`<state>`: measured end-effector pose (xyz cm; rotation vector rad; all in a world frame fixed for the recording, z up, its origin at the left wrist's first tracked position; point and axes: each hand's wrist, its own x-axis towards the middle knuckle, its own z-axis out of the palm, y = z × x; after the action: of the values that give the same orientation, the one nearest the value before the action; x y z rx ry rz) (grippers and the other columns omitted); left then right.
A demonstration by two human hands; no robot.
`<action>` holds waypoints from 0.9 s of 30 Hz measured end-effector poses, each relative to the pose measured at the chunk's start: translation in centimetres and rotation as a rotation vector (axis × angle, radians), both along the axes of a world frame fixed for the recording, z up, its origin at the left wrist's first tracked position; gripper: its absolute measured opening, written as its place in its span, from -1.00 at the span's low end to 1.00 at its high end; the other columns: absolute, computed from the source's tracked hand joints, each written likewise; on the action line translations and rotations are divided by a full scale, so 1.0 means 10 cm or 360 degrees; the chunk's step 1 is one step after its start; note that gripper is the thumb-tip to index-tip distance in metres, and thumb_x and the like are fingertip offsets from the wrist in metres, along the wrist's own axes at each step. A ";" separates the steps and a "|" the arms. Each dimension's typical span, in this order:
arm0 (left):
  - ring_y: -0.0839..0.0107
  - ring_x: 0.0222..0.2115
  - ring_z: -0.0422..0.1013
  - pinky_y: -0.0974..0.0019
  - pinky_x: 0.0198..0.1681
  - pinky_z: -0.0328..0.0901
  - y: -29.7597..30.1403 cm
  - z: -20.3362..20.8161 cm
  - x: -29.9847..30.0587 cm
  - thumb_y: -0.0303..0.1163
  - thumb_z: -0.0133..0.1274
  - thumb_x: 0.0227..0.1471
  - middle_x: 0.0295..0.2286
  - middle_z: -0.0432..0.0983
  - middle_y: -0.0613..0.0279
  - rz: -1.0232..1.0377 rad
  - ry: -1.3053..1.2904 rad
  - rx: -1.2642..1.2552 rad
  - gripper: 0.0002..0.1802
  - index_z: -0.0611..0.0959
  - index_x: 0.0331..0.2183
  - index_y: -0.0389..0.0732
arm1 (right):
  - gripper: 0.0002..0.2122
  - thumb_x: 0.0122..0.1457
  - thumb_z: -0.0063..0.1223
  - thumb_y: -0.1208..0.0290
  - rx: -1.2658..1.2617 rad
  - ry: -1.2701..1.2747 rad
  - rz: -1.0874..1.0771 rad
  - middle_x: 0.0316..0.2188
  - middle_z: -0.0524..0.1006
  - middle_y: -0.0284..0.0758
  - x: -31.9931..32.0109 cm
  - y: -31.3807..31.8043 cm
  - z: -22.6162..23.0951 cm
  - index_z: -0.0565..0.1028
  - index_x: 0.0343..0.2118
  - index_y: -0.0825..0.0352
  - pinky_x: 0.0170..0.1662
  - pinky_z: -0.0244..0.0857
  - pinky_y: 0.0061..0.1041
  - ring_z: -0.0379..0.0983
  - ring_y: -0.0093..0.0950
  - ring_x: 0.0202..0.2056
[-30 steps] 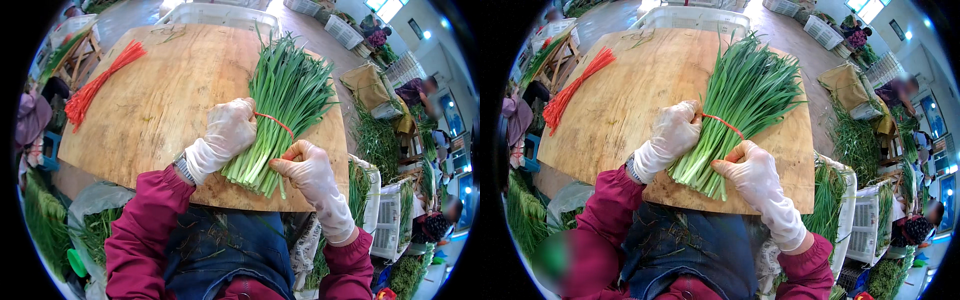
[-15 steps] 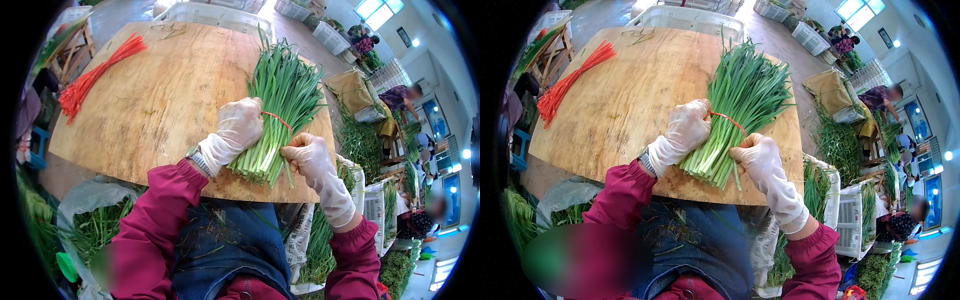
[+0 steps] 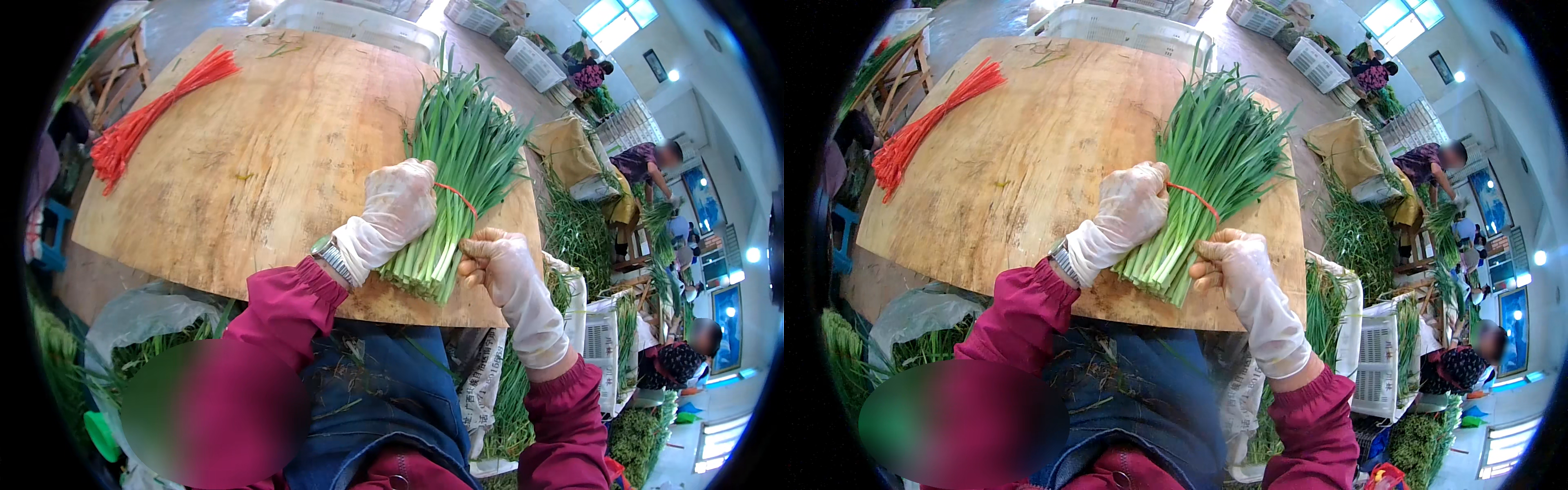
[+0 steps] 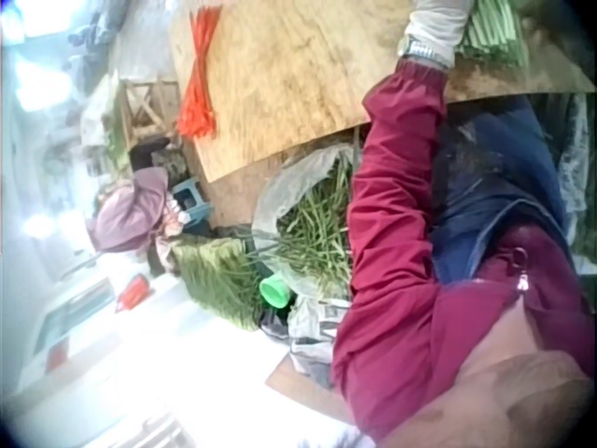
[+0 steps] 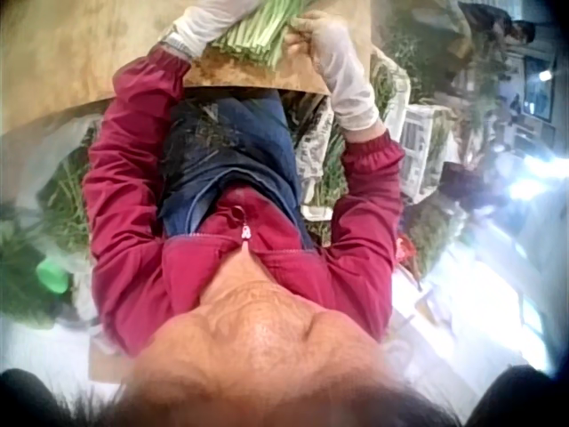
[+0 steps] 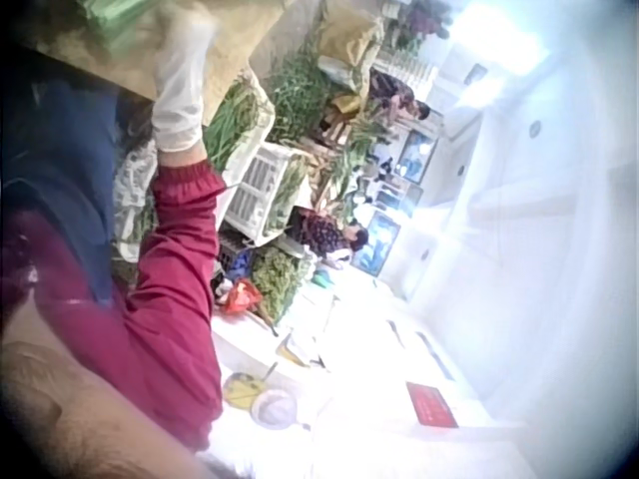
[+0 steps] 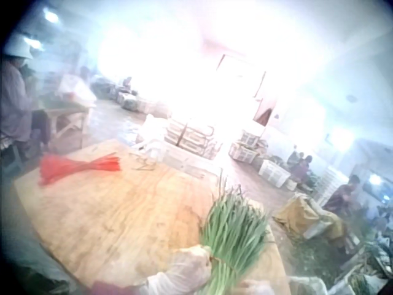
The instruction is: The person removes yellowed leaves from green onions by hand, bunches the stalks on a wooden table, wraps red plastic ties around them, and places the completed bundles into white plastic crates.
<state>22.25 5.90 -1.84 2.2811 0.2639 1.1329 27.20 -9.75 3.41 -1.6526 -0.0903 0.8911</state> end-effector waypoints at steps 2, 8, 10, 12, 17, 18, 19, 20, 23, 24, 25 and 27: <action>0.08 -0.57 0.37 0.17 -0.52 0.25 0.00 0.00 0.02 -0.53 -0.08 -0.34 -0.63 0.39 0.04 0.0004 0.0040 -0.0003 -0.96 0.44 -0.63 -0.23 | -0.90 -0.01 -0.03 0.57 0.0156 0.0122 -0.0008 -0.67 0.39 -0.25 0.08 0.02 0.04 0.32 -0.50 0.48 -0.76 0.27 -0.64 0.37 -0.51 -0.72; 0.10 -0.58 0.37 0.18 -0.53 0.26 -0.02 0.02 0.00 -0.52 -0.07 -0.34 -0.65 0.38 0.04 -0.0006 0.0037 0.0061 -0.95 0.44 -0.62 -0.23 | -0.87 0.01 0.00 0.46 -0.0086 -0.0279 0.0012 -0.71 0.40 -0.28 -0.12 0.07 -0.02 0.34 -0.51 0.41 -0.78 0.18 -0.64 0.34 -0.54 -0.74; 0.10 -0.58 0.37 0.18 -0.53 0.26 -0.03 -0.01 -0.01 -0.52 -0.07 -0.34 -0.64 0.38 0.05 -0.0010 0.0005 0.0054 -0.95 0.45 -0.62 -0.23 | -0.88 0.00 0.01 0.46 -0.0197 -0.0449 0.0069 -0.71 0.41 -0.30 -0.16 0.02 -0.14 0.35 -0.50 0.39 -0.76 0.17 -0.60 0.34 -0.53 -0.74; 0.10 -0.58 0.37 0.18 -0.53 0.26 -0.05 -0.02 0.04 -0.52 -0.07 -0.34 -0.64 0.39 0.05 -0.0046 -0.0049 0.0028 -0.94 0.45 -0.61 -0.23 | -0.90 -0.02 0.01 0.47 -0.0467 -0.1294 0.0013 -0.73 0.40 -0.35 -0.26 0.00 -0.32 0.34 -0.51 0.36 -0.66 0.16 -0.55 0.32 -0.56 -0.71; 0.09 -0.57 0.37 0.18 -0.52 0.26 -0.04 0.03 0.01 -0.52 -0.08 -0.32 -0.63 0.40 0.05 -0.0011 0.0029 -0.0004 -0.93 0.46 -0.60 -0.23 | -0.93 -0.01 -0.01 0.50 -0.0068 -0.1609 -0.0105 -0.73 0.34 -0.41 -0.39 -0.03 -0.40 0.37 -0.47 0.35 -0.60 0.14 -0.62 0.25 -0.66 -0.67; 0.08 -0.56 0.37 0.18 -0.52 0.26 -0.05 0.05 0.00 -0.53 -0.08 -0.32 -0.63 0.40 0.04 0.0002 0.0033 -0.0004 -0.94 0.46 -0.60 -0.22 | -0.93 -0.02 0.00 0.51 0.0058 -0.1486 -0.0093 -0.73 0.33 -0.42 -0.38 -0.07 -0.42 0.38 -0.46 0.35 -0.60 0.14 -0.63 0.23 -0.68 -0.67; 0.10 -0.56 0.37 0.18 -0.53 0.26 -0.05 0.03 0.01 -0.52 -0.08 -0.32 -0.63 0.40 0.06 0.0010 0.0030 0.0018 -0.94 0.46 -0.60 -0.22 | -0.90 -0.03 0.01 0.54 0.0098 -0.1317 -0.0043 -0.70 0.32 -0.45 -0.43 -0.10 -0.34 0.39 -0.42 0.37 -0.59 0.12 -0.69 0.19 -0.71 -0.66; 0.12 -0.56 0.38 0.19 -0.53 0.26 -0.04 0.03 0.01 -0.50 -0.07 -0.33 -0.64 0.40 0.07 0.0019 0.0026 0.0041 -0.95 0.46 -0.61 -0.22 | -0.89 -0.03 0.02 0.54 0.0080 -0.1214 0.0021 -0.69 0.32 -0.45 -0.48 -0.13 -0.25 0.39 -0.42 0.38 -0.59 0.12 -0.70 0.18 -0.72 -0.65; 0.14 -0.55 0.39 0.19 -0.54 0.26 -0.02 0.00 0.01 -0.49 -0.06 -0.33 -0.64 0.40 0.09 0.0033 0.0011 0.0066 -0.95 0.45 -0.62 -0.22 | -0.81 -0.09 0.10 0.50 0.0091 -0.0927 0.0184 -0.66 0.29 -0.47 -0.57 -0.17 -0.06 0.39 -0.40 0.43 -0.57 0.11 -0.73 0.15 -0.74 -0.64; 0.14 -0.55 0.39 0.19 -0.54 0.26 -0.01 -0.01 0.00 -0.49 -0.06 -0.33 -0.64 0.40 0.09 0.0038 0.0005 0.0067 -0.95 0.45 -0.62 -0.22 | -0.79 -0.11 0.13 0.48 0.0006 -0.1041 0.0262 -0.67 0.28 -0.47 -0.59 -0.17 -0.06 0.39 -0.40 0.43 -0.57 0.11 -0.72 0.15 -0.73 -0.63; 0.15 -0.55 0.39 0.19 -0.54 0.26 -0.01 0.00 0.00 -0.49 -0.06 -0.33 -0.64 0.40 0.09 0.0025 0.0014 0.0067 -0.95 0.45 -0.62 -0.22 | -0.77 -0.13 0.15 0.46 -0.0085 -0.1162 0.0333 -0.67 0.27 -0.47 -0.60 -0.18 -0.04 0.39 -0.40 0.42 -0.58 0.11 -0.71 0.15 -0.72 -0.63; 0.15 -0.55 0.39 0.19 -0.54 0.26 -0.02 0.01 0.00 -0.49 -0.06 -0.34 -0.64 0.41 0.09 0.0004 0.0034 0.0069 -0.95 0.45 -0.62 -0.21 | -0.67 -0.22 0.24 0.38 -0.0303 -0.1457 0.0457 -0.68 0.26 -0.43 -0.62 -0.16 -0.02 0.39 -0.41 0.42 -0.59 0.12 -0.64 0.16 -0.65 -0.65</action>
<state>22.28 5.73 -1.71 2.3323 0.2529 1.1263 21.01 -11.39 3.17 -2.1479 -0.9080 0.2817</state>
